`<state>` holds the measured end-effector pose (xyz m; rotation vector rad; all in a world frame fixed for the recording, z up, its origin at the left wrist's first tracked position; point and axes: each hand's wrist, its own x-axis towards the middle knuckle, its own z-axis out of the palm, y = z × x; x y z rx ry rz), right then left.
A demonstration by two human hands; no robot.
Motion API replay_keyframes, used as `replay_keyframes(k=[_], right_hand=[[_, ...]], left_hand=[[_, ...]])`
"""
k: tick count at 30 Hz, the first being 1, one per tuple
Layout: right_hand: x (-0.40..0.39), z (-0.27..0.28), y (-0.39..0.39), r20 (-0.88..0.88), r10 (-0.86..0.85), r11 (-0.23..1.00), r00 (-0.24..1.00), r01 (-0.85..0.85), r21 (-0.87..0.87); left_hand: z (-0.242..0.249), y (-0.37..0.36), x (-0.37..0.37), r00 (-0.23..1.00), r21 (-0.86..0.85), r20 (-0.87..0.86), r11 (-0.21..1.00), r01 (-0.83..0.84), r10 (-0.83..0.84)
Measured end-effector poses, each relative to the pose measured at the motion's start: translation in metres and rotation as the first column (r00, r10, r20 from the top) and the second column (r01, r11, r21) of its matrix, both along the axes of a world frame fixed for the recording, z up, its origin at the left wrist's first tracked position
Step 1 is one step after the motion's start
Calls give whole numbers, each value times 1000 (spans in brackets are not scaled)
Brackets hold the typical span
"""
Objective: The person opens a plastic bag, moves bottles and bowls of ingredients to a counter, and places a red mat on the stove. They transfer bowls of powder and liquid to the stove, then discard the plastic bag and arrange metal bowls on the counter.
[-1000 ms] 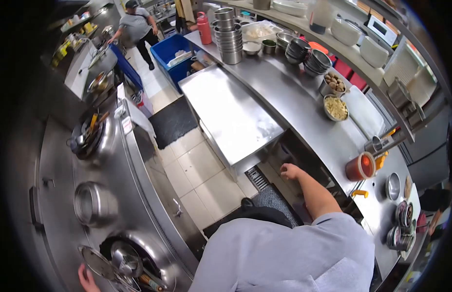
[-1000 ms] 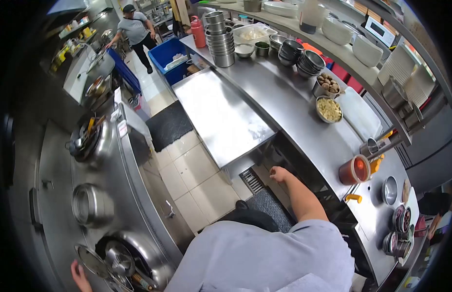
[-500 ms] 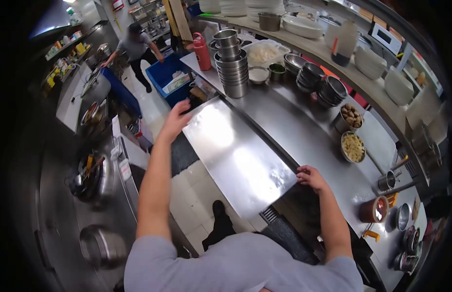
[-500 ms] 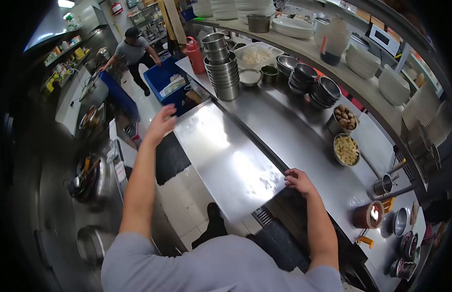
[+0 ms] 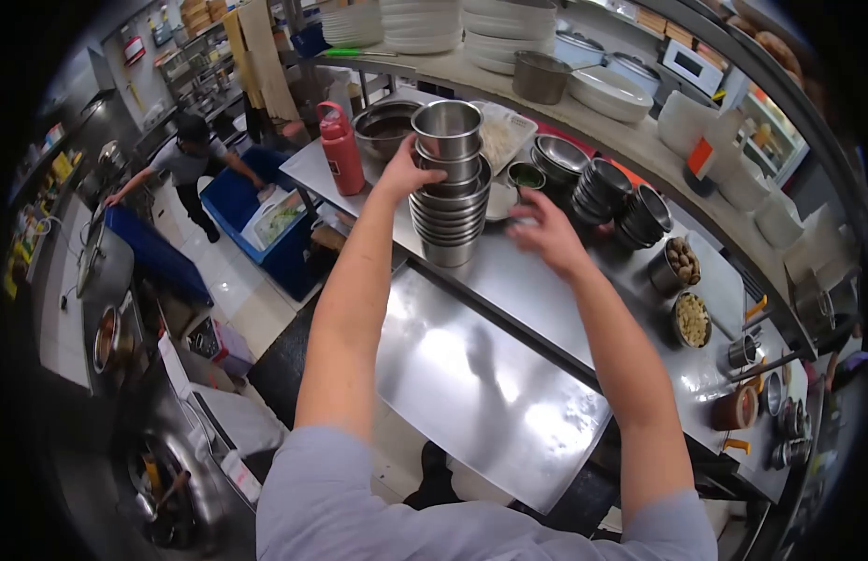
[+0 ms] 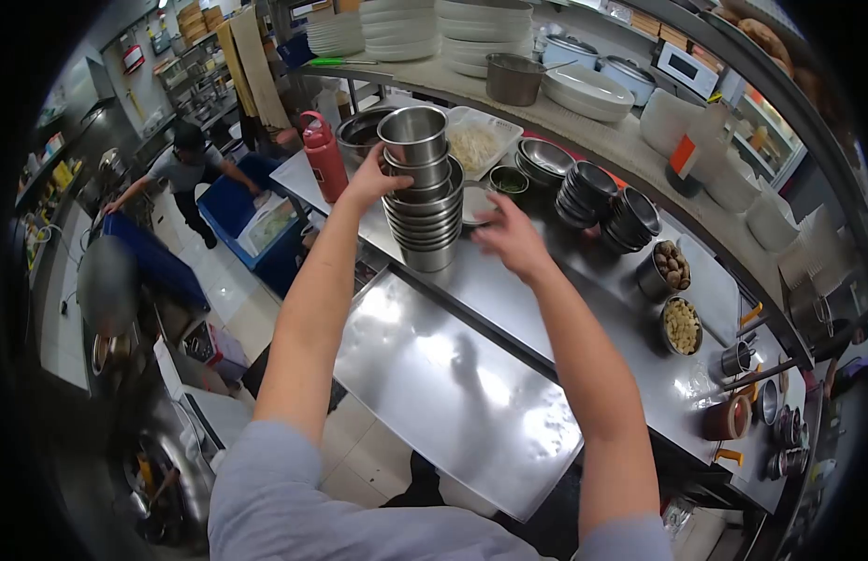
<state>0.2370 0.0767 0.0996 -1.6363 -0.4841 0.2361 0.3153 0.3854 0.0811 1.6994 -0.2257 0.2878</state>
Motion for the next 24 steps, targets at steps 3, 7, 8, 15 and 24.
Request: replay_keyframes(k=[3, 7, 8, 15, 24], right_hand=[[70, 8, 75, 356, -132, 915, 925, 252, -315], [91, 10, 118, 337, -248, 730, 908, 404, -551], [87, 12, 121, 348, -248, 728, 904, 411, -549], [61, 58, 97, 382, -352, 936, 854, 326, 132], [-74, 91, -17, 241, -357, 933, 902, 331, 143]], left_hand=[[-3, 3, 15, 999, 49, 19, 998, 40, -41], [6, -8, 12, 998, 75, 58, 997, -11, 7], [12, -11, 8, 998, 49, 57, 998, -38, 35], [106, -27, -25, 957, 47, 289, 999, 28, -40], [123, -118, -120, 943, 6, 232, 970, 243, -238]])
